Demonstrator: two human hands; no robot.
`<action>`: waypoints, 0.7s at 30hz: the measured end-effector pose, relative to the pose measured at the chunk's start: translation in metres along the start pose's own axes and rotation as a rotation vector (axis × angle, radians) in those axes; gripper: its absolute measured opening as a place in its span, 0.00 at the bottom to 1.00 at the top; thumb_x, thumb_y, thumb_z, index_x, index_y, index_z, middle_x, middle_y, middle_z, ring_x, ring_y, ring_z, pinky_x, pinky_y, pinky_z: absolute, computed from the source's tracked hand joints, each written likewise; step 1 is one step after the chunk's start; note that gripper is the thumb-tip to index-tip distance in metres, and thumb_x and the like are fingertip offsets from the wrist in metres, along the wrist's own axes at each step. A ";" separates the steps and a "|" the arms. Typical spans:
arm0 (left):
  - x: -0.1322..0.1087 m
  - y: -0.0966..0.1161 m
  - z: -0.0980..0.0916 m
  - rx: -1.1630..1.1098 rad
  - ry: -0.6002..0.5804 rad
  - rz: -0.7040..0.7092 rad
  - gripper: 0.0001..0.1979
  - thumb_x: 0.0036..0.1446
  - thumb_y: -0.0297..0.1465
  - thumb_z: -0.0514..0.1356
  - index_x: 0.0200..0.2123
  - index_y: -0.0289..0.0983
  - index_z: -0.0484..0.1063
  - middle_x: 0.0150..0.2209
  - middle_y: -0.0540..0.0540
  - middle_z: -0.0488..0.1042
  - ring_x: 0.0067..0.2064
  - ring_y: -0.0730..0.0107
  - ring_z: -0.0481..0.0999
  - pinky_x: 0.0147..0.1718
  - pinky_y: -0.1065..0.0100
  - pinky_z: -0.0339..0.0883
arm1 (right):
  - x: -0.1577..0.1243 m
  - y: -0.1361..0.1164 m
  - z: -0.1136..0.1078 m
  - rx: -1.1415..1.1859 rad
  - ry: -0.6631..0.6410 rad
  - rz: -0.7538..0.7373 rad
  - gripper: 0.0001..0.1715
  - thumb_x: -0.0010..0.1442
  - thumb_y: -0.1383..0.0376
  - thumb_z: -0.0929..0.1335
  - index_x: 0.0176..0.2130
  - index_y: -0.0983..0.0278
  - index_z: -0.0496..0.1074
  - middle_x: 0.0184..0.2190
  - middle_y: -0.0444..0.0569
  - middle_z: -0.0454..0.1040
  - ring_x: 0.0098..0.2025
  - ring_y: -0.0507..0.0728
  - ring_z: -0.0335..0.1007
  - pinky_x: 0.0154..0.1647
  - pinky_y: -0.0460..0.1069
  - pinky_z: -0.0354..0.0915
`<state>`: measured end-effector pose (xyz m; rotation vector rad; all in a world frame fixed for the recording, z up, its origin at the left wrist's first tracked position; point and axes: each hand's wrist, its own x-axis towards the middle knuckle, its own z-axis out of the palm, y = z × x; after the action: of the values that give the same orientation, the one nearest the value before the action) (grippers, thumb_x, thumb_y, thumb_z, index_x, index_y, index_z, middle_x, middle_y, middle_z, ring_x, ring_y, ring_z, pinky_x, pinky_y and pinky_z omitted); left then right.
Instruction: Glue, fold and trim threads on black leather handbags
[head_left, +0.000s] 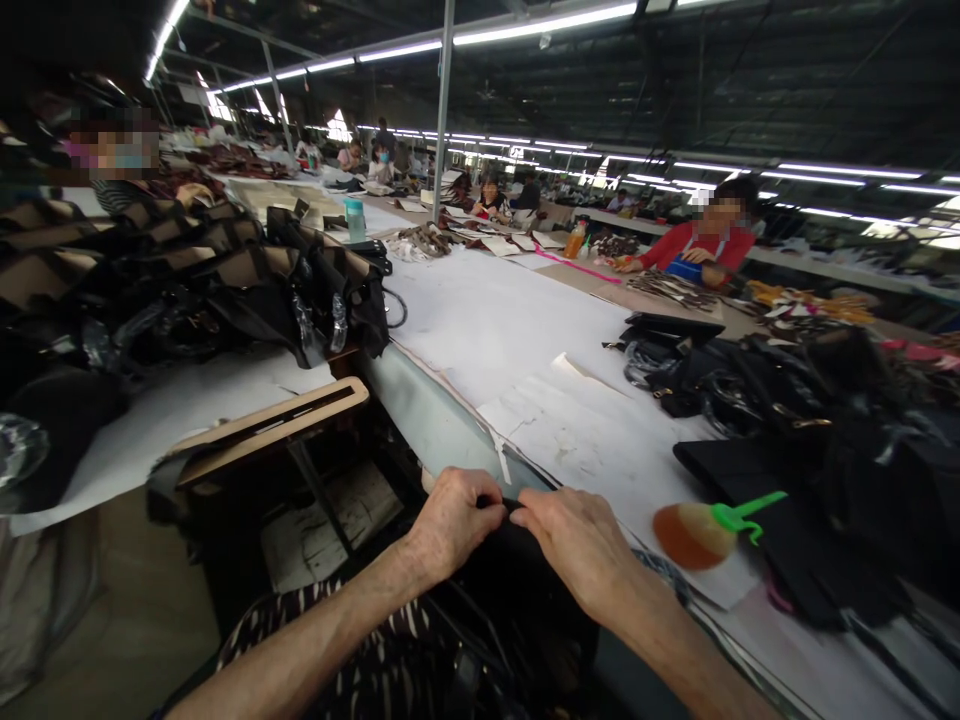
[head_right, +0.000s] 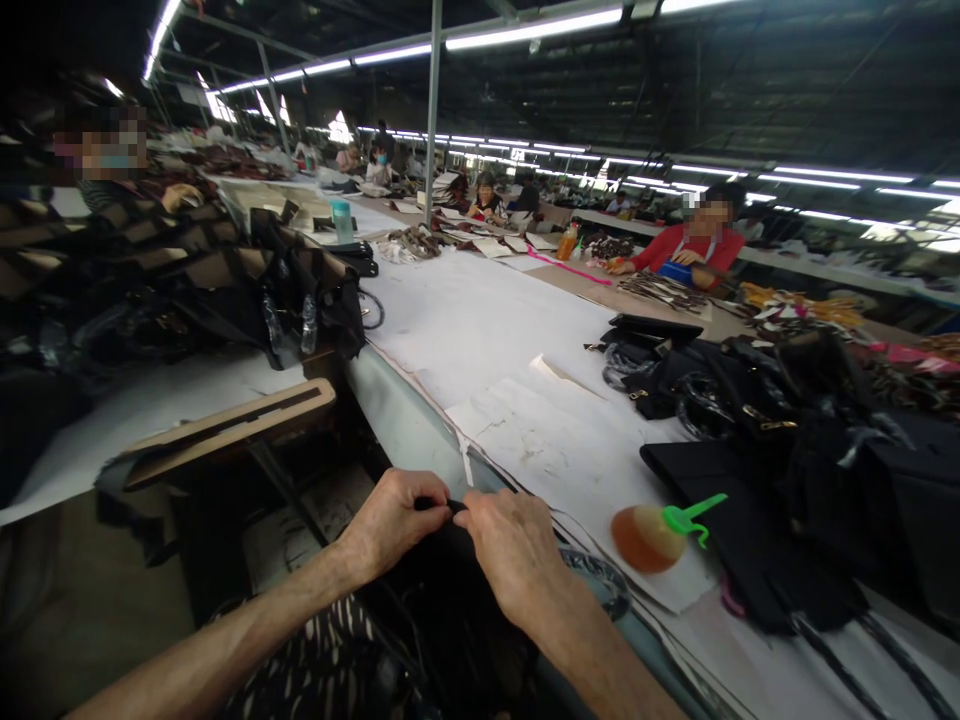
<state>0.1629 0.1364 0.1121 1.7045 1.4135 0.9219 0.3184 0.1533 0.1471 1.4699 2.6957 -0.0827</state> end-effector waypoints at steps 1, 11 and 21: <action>0.000 -0.001 -0.002 -0.019 -0.015 0.012 0.05 0.44 0.24 0.55 0.20 0.34 0.69 0.23 0.52 0.69 0.27 0.75 0.66 0.28 0.74 0.57 | 0.001 0.001 -0.001 0.018 -0.007 -0.006 0.13 0.61 0.63 0.62 0.26 0.61 0.68 0.20 0.46 0.70 0.24 0.57 0.65 0.23 0.50 0.44; 0.004 -0.006 -0.017 -0.005 -0.167 0.024 0.05 0.45 0.29 0.59 0.27 0.36 0.64 0.31 0.52 0.69 0.32 0.73 0.66 0.30 0.73 0.58 | 0.003 0.027 -0.009 0.431 -0.115 -0.056 0.20 0.57 0.62 0.62 0.19 0.64 0.52 0.17 0.38 0.52 0.23 0.50 0.51 0.25 0.46 0.47; -0.004 -0.013 -0.028 0.093 -0.229 -0.217 0.26 0.38 0.32 0.64 0.45 0.40 0.66 0.40 0.48 0.70 0.39 0.64 0.68 0.36 0.69 0.62 | 0.001 0.047 0.002 0.678 -0.302 0.077 0.19 0.57 0.58 0.61 0.21 0.62 0.51 0.17 0.38 0.45 0.21 0.49 0.46 0.19 0.45 0.42</action>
<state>0.1320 0.1365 0.1141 1.6263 1.4689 0.5329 0.3575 0.1791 0.1442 1.5222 2.4580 -1.2047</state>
